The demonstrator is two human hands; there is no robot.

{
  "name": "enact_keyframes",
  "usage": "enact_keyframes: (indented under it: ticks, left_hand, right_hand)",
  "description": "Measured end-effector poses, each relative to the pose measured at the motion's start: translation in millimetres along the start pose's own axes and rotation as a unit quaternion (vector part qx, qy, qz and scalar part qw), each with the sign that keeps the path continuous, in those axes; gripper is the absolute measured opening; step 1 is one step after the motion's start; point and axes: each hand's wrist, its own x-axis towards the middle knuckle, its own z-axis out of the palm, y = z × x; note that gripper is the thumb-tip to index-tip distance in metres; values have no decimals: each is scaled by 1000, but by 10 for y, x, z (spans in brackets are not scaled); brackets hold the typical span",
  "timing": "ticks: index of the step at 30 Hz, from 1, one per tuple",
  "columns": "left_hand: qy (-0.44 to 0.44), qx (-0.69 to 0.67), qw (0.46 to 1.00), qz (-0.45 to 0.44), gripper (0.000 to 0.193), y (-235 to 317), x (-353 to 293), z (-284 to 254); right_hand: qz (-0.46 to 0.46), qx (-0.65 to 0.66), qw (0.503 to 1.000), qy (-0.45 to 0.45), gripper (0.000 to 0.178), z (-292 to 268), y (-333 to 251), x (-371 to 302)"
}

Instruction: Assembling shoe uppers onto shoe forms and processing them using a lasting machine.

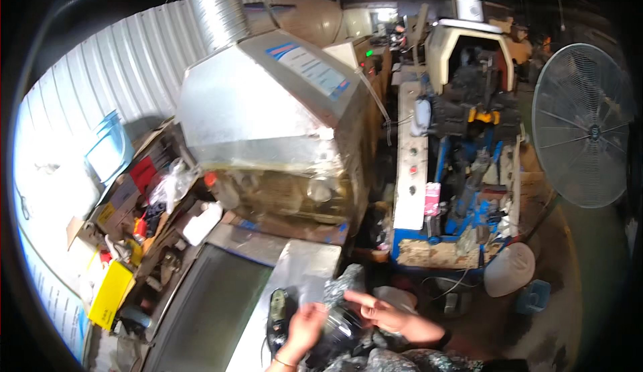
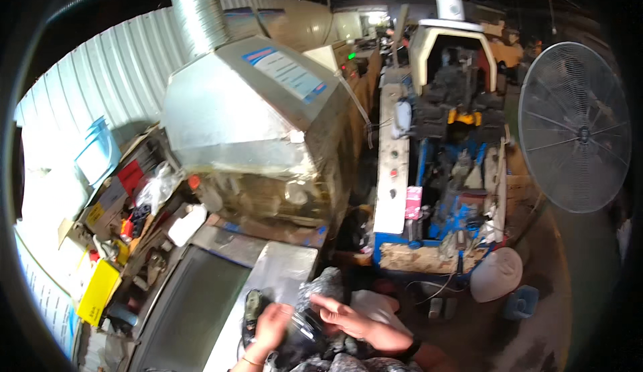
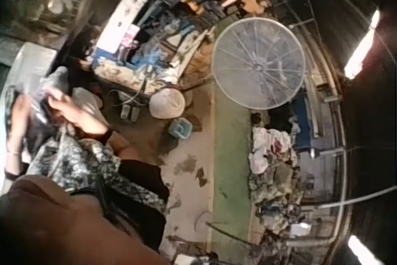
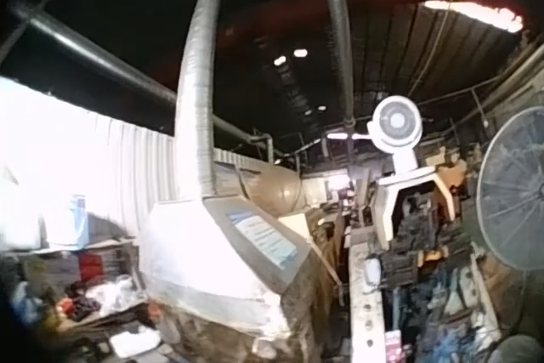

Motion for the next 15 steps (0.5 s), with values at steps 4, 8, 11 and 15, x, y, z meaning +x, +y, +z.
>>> enact_keyframes:
  ticks: [4,8,11,15]
  left_hand:
    - [-177,14,976,-130,52,-344,-524,124]
    - [161,20,987,21,34,-756,-471,-259]
    - [224,141,963,54,40,-947,-449,-671]
    - [178,351,918,39,67,-1101,-373,-936]
  right_hand:
    - [184,-217,947,-151,77,19,156,-119]
    - [163,-356,914,-110,81,-148,335,-333]
    - [157,-208,965,-28,62,-275,398,-364]
    - [126,186,973,58,67,-373,227,-7]
